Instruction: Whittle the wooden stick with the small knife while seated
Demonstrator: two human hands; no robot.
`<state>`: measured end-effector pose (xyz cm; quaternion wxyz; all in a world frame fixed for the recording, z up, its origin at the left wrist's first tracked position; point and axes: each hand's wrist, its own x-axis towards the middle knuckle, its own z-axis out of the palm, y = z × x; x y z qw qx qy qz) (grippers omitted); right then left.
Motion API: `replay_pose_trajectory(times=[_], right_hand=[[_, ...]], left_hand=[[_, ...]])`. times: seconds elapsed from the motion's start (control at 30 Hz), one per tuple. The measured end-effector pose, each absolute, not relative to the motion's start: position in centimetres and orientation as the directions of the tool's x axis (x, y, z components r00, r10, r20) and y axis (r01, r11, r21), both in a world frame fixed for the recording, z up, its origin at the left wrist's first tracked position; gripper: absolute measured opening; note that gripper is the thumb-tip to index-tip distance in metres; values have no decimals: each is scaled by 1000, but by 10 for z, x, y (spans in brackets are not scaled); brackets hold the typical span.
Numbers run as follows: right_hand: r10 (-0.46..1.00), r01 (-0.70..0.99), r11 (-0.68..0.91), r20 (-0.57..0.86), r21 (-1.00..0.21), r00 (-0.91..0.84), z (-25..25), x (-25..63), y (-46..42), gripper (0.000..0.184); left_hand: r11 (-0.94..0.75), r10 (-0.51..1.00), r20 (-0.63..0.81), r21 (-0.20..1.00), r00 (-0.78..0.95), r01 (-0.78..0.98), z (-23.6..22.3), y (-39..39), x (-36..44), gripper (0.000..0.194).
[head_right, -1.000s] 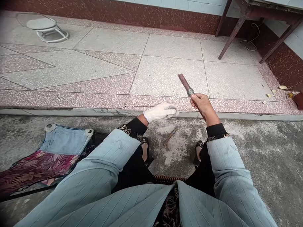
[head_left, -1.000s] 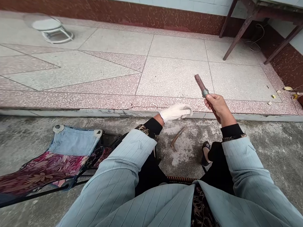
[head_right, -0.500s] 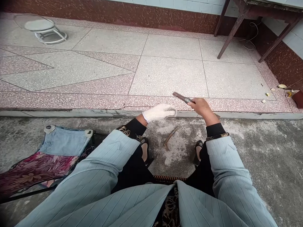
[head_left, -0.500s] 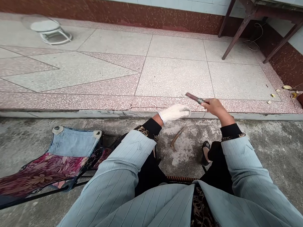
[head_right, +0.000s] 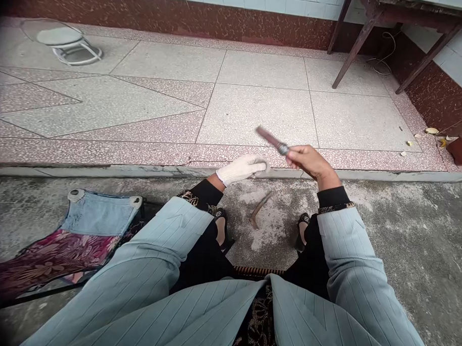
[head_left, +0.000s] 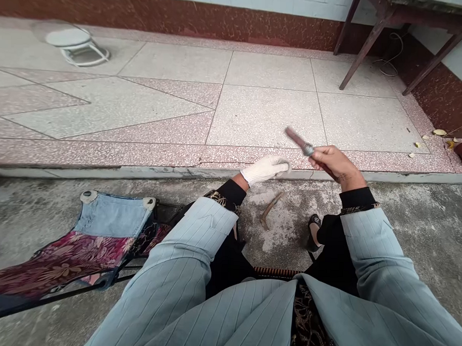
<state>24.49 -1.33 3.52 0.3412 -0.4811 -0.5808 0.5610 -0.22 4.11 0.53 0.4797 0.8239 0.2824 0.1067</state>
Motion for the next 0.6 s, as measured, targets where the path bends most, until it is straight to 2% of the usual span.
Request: replay_pose_trajectory(times=[0.1,0.2,0.27,0.33,0.47,0.53,0.6], right_hand=[[998,0,-54,-54,-999,-11,32,252,-9,35],[989,13,-80,-78,-997,129,24,255,-1,36],[980,137,-120,-95,-983,173,19,257,3,35],[978,336,-154,-94,-929,188,15,259,7,33],[976,653,-208,-109,-728,188,15,260,7,28],[973,759,-229,-175,-609,153,18,260,5,28],[945,841,-213,-325,-497,47,20,257,1,27]], left_hand=[[-292,560,-115,899,821,326,5,40,-1,33],[-350,509,-81,891,857,291,7,38,0,30],[-382,485,-53,885,873,266,10,36,1,30],[-404,487,-47,873,872,273,13,35,1,31],[-485,509,-39,812,860,325,17,35,-1,32],[-530,530,-20,773,848,350,16,38,-3,32],[-563,553,-7,734,833,380,14,41,-6,32]])
